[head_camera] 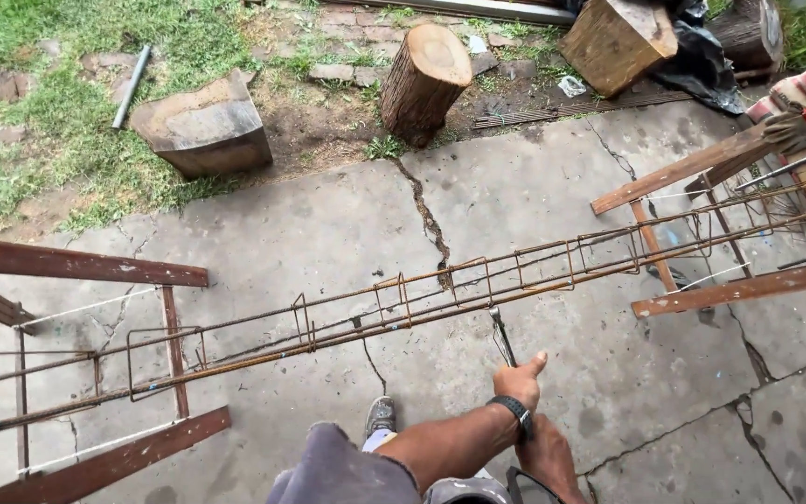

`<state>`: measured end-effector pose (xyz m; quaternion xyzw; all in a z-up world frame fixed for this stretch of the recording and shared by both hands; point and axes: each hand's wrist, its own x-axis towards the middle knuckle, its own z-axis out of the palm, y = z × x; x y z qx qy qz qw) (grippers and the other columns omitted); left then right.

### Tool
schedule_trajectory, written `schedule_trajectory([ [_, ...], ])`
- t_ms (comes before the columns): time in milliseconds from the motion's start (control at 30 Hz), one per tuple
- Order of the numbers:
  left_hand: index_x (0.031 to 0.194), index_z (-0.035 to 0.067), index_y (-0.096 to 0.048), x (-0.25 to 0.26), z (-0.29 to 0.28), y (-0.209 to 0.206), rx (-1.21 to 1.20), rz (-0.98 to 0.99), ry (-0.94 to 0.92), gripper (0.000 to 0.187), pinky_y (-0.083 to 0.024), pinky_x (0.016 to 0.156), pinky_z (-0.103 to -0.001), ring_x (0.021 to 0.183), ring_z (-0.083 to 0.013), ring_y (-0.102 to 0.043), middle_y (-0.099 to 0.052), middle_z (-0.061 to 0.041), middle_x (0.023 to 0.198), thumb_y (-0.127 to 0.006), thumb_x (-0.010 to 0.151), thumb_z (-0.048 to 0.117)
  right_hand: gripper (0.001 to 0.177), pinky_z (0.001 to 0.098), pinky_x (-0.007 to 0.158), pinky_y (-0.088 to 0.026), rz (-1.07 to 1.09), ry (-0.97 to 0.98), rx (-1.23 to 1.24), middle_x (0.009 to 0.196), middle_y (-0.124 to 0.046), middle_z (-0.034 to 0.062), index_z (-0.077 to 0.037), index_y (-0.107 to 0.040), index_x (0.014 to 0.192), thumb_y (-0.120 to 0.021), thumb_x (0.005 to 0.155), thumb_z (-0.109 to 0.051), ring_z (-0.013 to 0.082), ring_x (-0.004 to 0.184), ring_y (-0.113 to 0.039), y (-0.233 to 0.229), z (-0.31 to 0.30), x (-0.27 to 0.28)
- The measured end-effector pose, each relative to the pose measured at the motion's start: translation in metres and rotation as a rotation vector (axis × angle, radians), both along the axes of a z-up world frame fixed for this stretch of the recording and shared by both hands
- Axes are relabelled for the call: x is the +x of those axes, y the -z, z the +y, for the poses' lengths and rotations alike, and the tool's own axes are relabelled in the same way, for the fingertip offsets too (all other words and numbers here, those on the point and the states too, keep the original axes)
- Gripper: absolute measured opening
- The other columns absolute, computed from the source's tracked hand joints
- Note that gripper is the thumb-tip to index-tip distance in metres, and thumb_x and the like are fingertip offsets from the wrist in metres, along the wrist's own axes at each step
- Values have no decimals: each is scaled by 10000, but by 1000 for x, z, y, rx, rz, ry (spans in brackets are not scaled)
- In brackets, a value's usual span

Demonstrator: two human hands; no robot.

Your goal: The person uses pliers to tie wire around a rebar cage structure. They wrap the wire around the intersecting bars and twist it to secure the joints, moving along the length of the cage to fasten multiple points.

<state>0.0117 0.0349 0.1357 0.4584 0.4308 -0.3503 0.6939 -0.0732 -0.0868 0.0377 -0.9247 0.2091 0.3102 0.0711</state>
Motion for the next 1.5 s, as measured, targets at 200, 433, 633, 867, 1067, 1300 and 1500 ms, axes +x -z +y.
schedule_trajectory([
  [200,699,203,-509,-6,-43,106,-474,-57,-301,368,-191,397,-237,441,-75,-173,-246,69,553,-819,888,260,280,343,425,-195,-62,899,1266,601,-279,79,-21,-428,850,-674,814,109,184,469,-268,0,-27,-12],
  [433,743,269,-518,-16,-16,144,-1087,-176,-283,329,-347,497,-189,459,-29,-328,-304,108,523,-750,965,344,246,217,405,-103,436,1016,1424,610,-244,-74,-143,-442,824,-562,1013,-244,47,481,-203,21,-38,-14],
  [633,899,125,-698,-6,-28,114,-576,-16,-230,273,-553,497,-245,599,-165,-683,-692,-33,697,-893,799,288,392,268,346,-37,113,809,932,541,-205,-59,-193,-306,741,-657,916,-172,50,389,-124,-9,-14,-5],
  [867,843,94,-568,5,-33,65,-259,43,-349,346,-414,405,-244,482,-117,-501,-572,-27,645,-883,846,239,413,503,863,-485,-77,115,-13,1010,-743,181,-178,-537,1156,-521,839,-443,456,1017,-658,-69,15,-13],
  [1067,698,189,-564,0,-44,142,-774,-99,-340,422,-450,488,-274,515,-145,-571,-566,17,582,-794,891,487,537,314,685,-564,-255,407,411,844,-775,77,-169,-620,1268,-754,750,-214,216,692,-752,-100,15,3],
  [1300,668,166,-598,-8,-31,116,-696,-63,-285,345,-515,482,-244,446,-143,-569,-617,-20,553,-774,910,337,433,379,736,-585,-348,700,647,1050,-798,237,-39,-593,1262,-686,843,19,293,746,-686,-124,34,-9],
  [1500,733,115,-614,-22,-33,87,-627,-232,-47,284,-491,400,-216,446,-130,-626,-643,-33,597,-730,898,315,344,414,715,-564,-158,816,1259,1027,-758,324,-7,-513,969,-777,765,76,326,769,-698,-22,-36,-55],
])
